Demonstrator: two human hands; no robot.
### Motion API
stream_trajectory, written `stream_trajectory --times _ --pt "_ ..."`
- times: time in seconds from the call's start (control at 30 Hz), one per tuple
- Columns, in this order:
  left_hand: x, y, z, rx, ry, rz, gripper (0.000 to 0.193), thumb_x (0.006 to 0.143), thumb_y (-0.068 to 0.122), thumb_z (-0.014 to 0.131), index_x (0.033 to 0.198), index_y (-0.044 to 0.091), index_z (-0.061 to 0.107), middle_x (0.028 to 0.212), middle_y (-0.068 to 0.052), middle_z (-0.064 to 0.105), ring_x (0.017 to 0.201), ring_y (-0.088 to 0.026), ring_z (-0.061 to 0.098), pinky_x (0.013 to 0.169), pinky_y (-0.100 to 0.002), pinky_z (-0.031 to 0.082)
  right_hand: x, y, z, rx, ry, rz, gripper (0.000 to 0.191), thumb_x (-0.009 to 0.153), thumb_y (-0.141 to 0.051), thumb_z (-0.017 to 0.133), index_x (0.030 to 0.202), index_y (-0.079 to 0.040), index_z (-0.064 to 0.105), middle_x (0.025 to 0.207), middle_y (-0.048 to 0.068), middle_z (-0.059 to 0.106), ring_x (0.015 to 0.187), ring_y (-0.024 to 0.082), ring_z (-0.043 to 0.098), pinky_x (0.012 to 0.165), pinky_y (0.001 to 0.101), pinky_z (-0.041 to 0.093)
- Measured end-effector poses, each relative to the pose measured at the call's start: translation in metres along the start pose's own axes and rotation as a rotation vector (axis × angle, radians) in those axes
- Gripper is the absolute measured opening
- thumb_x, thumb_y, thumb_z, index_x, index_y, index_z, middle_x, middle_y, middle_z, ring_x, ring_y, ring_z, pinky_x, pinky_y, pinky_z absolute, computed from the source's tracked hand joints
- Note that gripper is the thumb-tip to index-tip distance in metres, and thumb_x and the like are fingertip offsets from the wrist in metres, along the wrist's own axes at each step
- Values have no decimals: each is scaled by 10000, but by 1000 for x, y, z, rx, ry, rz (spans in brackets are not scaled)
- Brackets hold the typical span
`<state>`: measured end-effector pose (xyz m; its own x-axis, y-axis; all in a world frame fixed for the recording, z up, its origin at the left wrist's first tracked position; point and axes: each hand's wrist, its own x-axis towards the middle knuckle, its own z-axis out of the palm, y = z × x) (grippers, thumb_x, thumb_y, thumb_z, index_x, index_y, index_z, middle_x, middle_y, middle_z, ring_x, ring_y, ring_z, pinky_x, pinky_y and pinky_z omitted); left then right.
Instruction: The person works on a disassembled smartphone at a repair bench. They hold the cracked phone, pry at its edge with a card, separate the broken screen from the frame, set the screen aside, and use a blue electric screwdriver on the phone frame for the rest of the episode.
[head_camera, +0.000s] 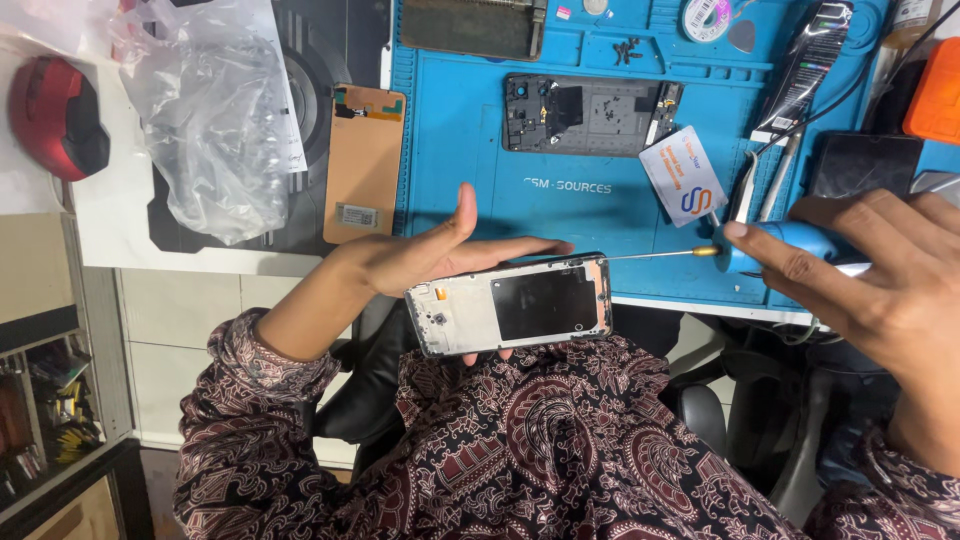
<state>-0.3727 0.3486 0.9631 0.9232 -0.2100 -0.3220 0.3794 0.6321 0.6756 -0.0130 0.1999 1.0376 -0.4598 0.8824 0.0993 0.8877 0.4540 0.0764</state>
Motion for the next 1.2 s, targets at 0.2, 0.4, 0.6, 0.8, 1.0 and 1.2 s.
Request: stream_trajectory --times 0.2,0.4,0.6,0.8,1.0,1.2 --pt "3 -5 -4 331 87 18 1276 687 960 -50 1650 152 168 1746 -65 180 1602 -228 148 1266 -399 119 7 -1 -3 -80 -35 -48 524 796 -256 868 1292 -363 735 874 -3 692 668 162 590 584 341 397" --pt "5 -13 -7 247 31 31 1271 718 960 -3 1658 121 162 1758 -70 170 1641 -243 120 1314 -429 92 17 -8 -11 -42 9 -91 523 813 -248 799 1321 -357 735 912 3 697 733 153 625 609 319 428" --pt "8 -12 0 -40 -165 0 1199 726 950 44 1676 218 27 1668 -210 340 1285 -467 559 1002 -571 544 32 -19 -16 -44 -36 -93 542 771 -283 812 1299 -369 732 816 -7 673 660 176 617 539 329 449" --pt "11 -6 3 -1237 67 -16 1221 858 790 -4 1782 -6 63 1626 -276 353 1212 -458 651 927 -562 582 36 -16 -11 120 60 -62 541 763 -233 857 1290 -240 732 891 34 677 685 204 612 579 349 478" --pt "11 -8 14 -287 -33 300 1236 752 918 101 1716 148 22 1665 -208 344 1197 -410 628 925 -567 609 20 -7 -1 262 138 61 636 743 -53 901 1338 -82 677 1037 128 688 824 262 659 670 363 524" --pt "8 -7 19 -455 -153 351 1233 782 915 62 1759 163 39 1525 -240 465 1216 -385 634 940 -578 602 -9 6 12 308 109 210 618 810 89 857 1382 -41 662 1188 208 693 951 299 685 783 382 564"
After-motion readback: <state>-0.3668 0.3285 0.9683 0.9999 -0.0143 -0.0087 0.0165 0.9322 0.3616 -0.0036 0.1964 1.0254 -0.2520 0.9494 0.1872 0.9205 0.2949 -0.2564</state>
